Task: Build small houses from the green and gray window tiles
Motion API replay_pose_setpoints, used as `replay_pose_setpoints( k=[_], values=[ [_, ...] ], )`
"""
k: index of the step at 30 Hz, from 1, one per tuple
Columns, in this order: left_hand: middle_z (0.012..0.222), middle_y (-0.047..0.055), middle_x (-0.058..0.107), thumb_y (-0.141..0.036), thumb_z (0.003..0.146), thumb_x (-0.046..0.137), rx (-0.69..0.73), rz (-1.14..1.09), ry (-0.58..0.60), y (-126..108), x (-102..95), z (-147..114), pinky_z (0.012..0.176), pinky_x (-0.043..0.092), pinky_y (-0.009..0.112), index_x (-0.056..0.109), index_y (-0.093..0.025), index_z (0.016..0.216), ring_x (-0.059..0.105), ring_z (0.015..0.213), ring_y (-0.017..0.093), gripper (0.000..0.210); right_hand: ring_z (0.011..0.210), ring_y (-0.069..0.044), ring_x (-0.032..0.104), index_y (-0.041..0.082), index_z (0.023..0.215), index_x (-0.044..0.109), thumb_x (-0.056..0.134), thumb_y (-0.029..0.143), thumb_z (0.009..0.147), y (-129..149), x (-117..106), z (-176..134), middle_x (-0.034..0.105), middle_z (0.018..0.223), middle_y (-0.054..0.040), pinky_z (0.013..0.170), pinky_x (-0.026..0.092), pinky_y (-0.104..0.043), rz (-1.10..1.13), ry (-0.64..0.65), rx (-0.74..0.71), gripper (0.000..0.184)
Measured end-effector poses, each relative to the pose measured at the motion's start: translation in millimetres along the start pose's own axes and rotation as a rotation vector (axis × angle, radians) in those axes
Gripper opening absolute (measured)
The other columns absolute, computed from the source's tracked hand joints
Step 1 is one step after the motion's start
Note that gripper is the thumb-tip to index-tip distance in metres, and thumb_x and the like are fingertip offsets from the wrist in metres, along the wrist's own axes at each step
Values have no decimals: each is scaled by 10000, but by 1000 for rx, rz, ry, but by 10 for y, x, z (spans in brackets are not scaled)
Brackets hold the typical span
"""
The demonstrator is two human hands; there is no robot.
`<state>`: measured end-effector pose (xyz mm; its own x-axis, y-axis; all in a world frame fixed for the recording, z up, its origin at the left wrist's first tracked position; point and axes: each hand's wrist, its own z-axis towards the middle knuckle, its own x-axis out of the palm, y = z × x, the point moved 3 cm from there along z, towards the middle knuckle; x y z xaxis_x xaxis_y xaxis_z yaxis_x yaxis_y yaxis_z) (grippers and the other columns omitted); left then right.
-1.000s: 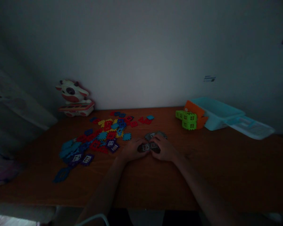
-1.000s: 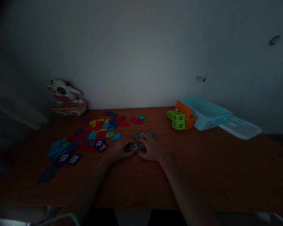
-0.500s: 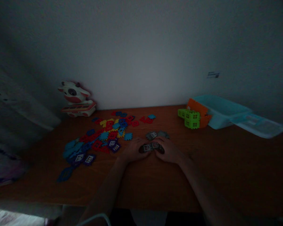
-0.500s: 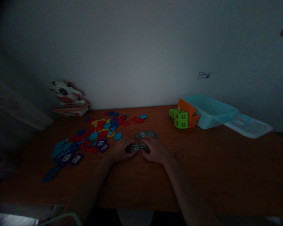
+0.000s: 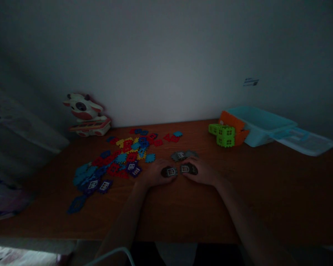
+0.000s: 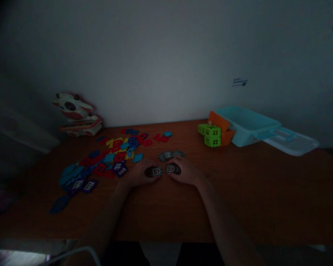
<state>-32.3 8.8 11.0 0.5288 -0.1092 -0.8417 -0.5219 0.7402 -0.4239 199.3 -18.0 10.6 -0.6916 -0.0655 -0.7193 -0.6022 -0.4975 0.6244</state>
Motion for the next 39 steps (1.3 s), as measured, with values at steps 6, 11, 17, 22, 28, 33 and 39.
replay_pose_setpoints(
  k=[6, 11, 17, 22, 28, 33, 39],
  values=[
    [1053, 64, 761, -445, 927, 605, -30, 2, -35, 12, -27, 9, 881, 536, 367, 698, -224, 1095, 701, 961, 226, 293, 1007, -244, 691, 268, 1144, 675, 730, 367, 845, -6, -19, -2, 725, 1131, -69, 875, 546, -405, -13, -54, 76, 319],
    [1085, 75, 768, -389, 1027, 427, -71, -1, -45, 21, -19, 21, 855, 554, 349, 683, -212, 1165, 727, 944, 213, 341, 903, -217, 703, 255, 1083, 684, 633, 419, 928, 2, 40, 25, 746, 1031, -55, 786, 551, -354, -4, -105, 104, 232],
    [1084, 66, 767, -348, 989, 512, -53, 60, -70, 35, 12, 3, 854, 561, 341, 674, -232, 1170, 727, 938, 212, 270, 871, -231, 718, 232, 1029, 680, 526, 380, 992, -13, 44, 47, 760, 988, -74, 772, 548, -364, -57, -182, 95, 217],
    [1056, 62, 764, -360, 962, 543, -143, -93, -149, 28, 28, 21, 835, 563, 349, 670, -223, 1119, 721, 922, 212, 244, 786, -226, 724, 229, 1012, 682, 478, 365, 1006, -120, 57, 43, 762, 905, -67, 706, 540, -341, -122, -260, 146, 245],
    [918, 53, 751, -545, 811, 707, -493, -730, -416, 63, 123, 118, 729, 589, 342, 599, -196, 939, 718, 818, 204, 388, 778, -227, 725, 228, 1012, 675, 500, 380, 996, -155, 82, 45, 765, 904, -61, 679, 531, -337, -113, -252, 179, 232],
    [871, 4, 721, -525, 604, 877, -640, -1214, -341, -51, 282, 172, 857, 602, 372, 585, -177, 786, 704, 860, 175, 489, 811, -229, 697, 215, 995, 663, 527, 346, 976, -137, 78, 58, 735, 913, -75, 719, 529, -350, -103, -292, 158, 189],
    [870, 6, 707, -536, 605, 874, -688, -1270, -290, -142, 310, 173, 841, 605, 350, 641, -163, 772, 676, 848, 159, 471, 827, -213, 653, 213, 918, 645, 457, 371, 1013, -35, 9, 54, 679, 895, -74, 751, 514, -338, -56, -374, 81, 263]
  ],
)
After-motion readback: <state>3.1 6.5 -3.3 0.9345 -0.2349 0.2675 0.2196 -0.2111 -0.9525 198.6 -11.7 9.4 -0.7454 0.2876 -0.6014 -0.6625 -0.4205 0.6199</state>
